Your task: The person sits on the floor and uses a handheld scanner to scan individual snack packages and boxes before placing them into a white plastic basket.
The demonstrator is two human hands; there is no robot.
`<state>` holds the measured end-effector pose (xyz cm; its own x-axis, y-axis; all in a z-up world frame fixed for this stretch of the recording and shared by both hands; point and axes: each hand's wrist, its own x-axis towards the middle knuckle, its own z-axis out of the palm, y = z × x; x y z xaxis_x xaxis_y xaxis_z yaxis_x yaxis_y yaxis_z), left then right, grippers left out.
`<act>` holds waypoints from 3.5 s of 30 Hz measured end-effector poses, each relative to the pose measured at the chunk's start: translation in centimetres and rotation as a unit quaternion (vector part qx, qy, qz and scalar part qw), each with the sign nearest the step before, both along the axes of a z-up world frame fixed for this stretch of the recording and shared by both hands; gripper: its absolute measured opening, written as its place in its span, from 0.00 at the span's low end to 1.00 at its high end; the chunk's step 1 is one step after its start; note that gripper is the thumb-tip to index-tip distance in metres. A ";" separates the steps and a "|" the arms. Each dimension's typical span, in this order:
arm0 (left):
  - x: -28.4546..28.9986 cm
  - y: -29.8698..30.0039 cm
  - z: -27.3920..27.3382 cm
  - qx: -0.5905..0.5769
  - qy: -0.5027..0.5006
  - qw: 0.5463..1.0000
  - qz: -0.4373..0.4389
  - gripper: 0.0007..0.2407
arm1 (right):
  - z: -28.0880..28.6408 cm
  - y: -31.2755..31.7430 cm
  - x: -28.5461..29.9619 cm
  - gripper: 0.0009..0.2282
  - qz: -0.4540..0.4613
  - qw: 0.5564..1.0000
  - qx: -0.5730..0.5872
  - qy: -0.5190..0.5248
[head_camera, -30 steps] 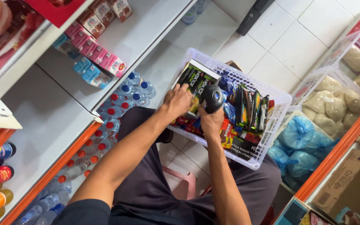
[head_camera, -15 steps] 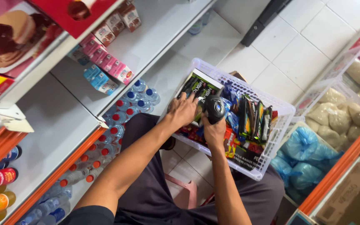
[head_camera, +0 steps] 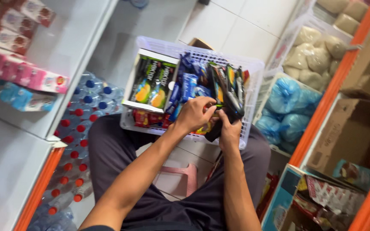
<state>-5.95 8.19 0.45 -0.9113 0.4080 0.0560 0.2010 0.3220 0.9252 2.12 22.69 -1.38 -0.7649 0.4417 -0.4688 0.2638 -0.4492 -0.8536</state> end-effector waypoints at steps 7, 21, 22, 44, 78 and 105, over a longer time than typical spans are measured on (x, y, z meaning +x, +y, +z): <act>-1.4 9.2 -7.4 -0.101 -0.020 0.992 0.070 0.14 | -2.1 3.4 2.2 0.08 -0.101 0.994 -0.013 -0.026; 1.2 6.6 -7.1 0.011 -0.126 0.981 0.145 0.09 | -0.7 4.0 2.2 0.09 -0.106 0.994 -0.017 0.019; 1.9 5.6 -6.7 0.112 -0.163 0.970 0.144 0.07 | -0.6 3.8 2.1 0.09 -0.105 0.994 -0.019 0.020; 5.5 -3.2 1.3 0.027 -0.243 0.970 0.010 0.16 | -0.2 -2.3 1.5 0.12 0.023 0.987 0.092 0.128; 4.4 -9.2 1.6 0.089 -0.232 0.968 -0.042 0.18 | 3.9 1.6 2.0 0.15 0.219 0.865 0.432 0.134; 2.1 -13.0 7.0 0.075 -0.039 0.991 0.104 0.20 | 5.5 -7.4 -3.1 0.06 0.225 0.959 0.164 0.060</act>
<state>-3.88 -4.85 7.48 -0.9785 0.2040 0.0286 0.0715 0.2062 0.9759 -0.95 15.27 4.14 -0.9523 0.1627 -0.2581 0.2590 -0.0159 -0.9657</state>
